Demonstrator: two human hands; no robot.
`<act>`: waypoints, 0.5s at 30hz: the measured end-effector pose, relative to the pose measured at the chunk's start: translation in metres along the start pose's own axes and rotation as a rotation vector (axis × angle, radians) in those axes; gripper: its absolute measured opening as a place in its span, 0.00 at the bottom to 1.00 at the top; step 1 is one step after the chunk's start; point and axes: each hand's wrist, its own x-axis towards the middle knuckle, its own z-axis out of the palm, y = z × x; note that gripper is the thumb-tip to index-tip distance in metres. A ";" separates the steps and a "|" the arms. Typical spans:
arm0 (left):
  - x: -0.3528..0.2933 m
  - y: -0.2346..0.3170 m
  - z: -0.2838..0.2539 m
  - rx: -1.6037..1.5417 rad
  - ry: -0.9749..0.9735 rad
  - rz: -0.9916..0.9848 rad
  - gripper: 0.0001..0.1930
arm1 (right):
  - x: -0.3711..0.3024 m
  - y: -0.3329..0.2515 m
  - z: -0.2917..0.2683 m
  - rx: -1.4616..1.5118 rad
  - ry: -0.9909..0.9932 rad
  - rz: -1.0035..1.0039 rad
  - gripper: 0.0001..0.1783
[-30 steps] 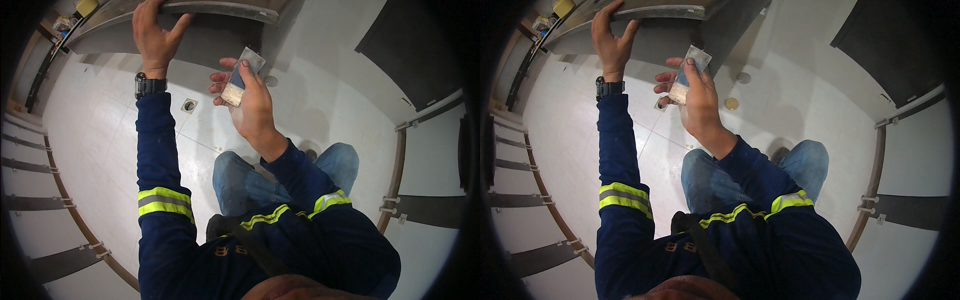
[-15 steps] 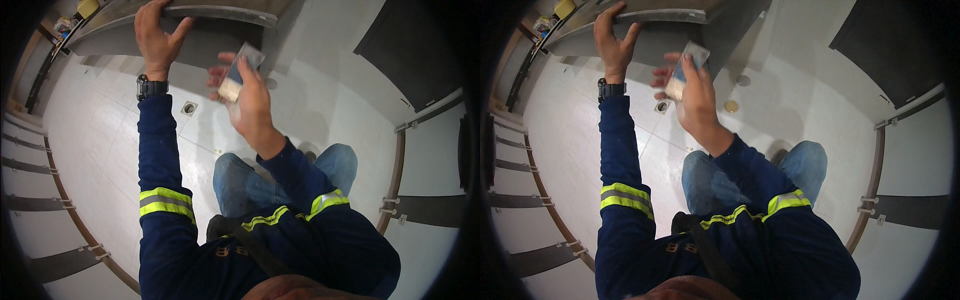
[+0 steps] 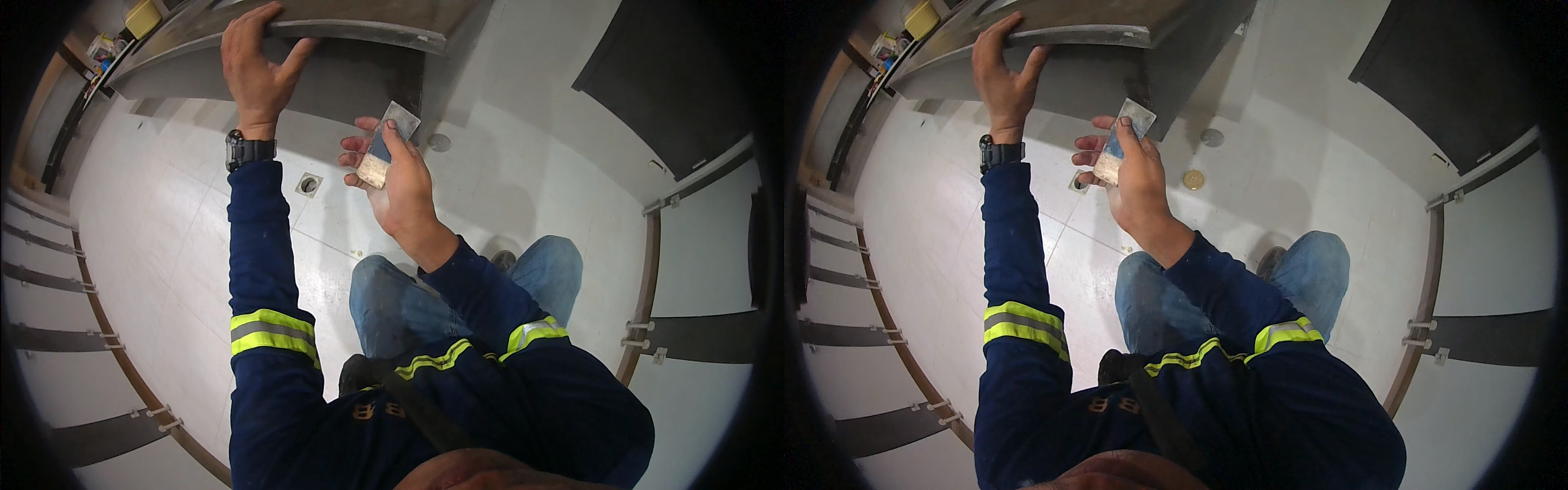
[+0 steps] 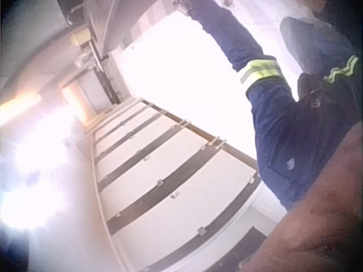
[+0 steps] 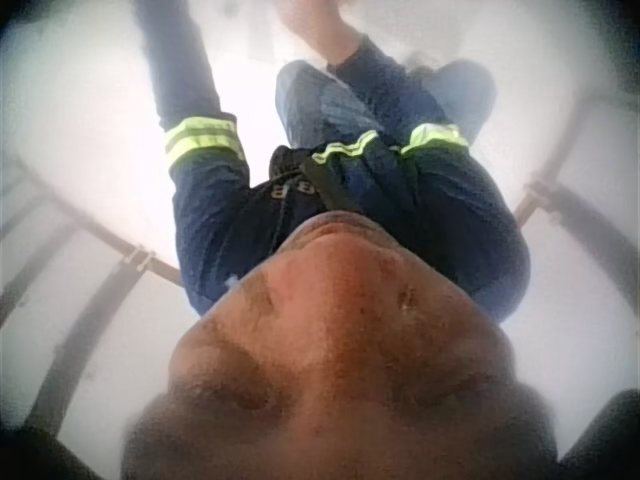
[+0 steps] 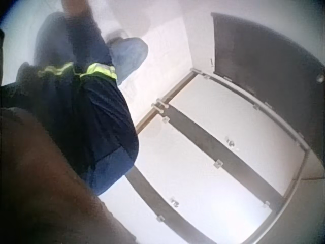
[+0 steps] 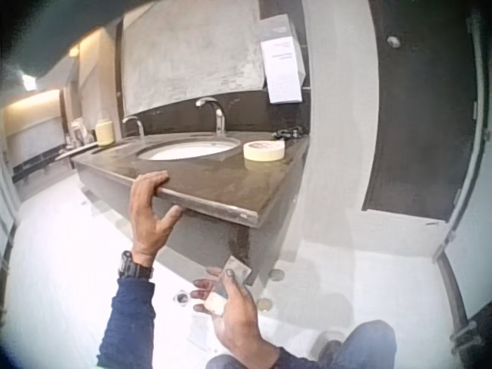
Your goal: The person sands the edge of a curved metal or plastic panel with a sanding block, then applies masking tape along the same edge. The person sits on the floor during the task.
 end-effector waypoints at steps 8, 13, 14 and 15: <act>-0.002 0.000 0.001 -0.007 0.017 -0.007 0.26 | 0.001 0.002 -0.003 -0.001 -0.110 -0.115 0.25; -0.002 0.000 0.000 -0.016 -0.023 -0.019 0.26 | 0.001 0.002 -0.003 0.030 -0.142 -0.119 0.25; -0.002 0.001 -0.001 -0.022 -0.015 -0.014 0.26 | 0.000 0.002 -0.003 0.025 -0.122 -0.096 0.24; -0.002 0.001 -0.001 -0.037 -0.007 -0.020 0.26 | 0.000 0.002 -0.003 0.016 -0.045 -0.030 0.24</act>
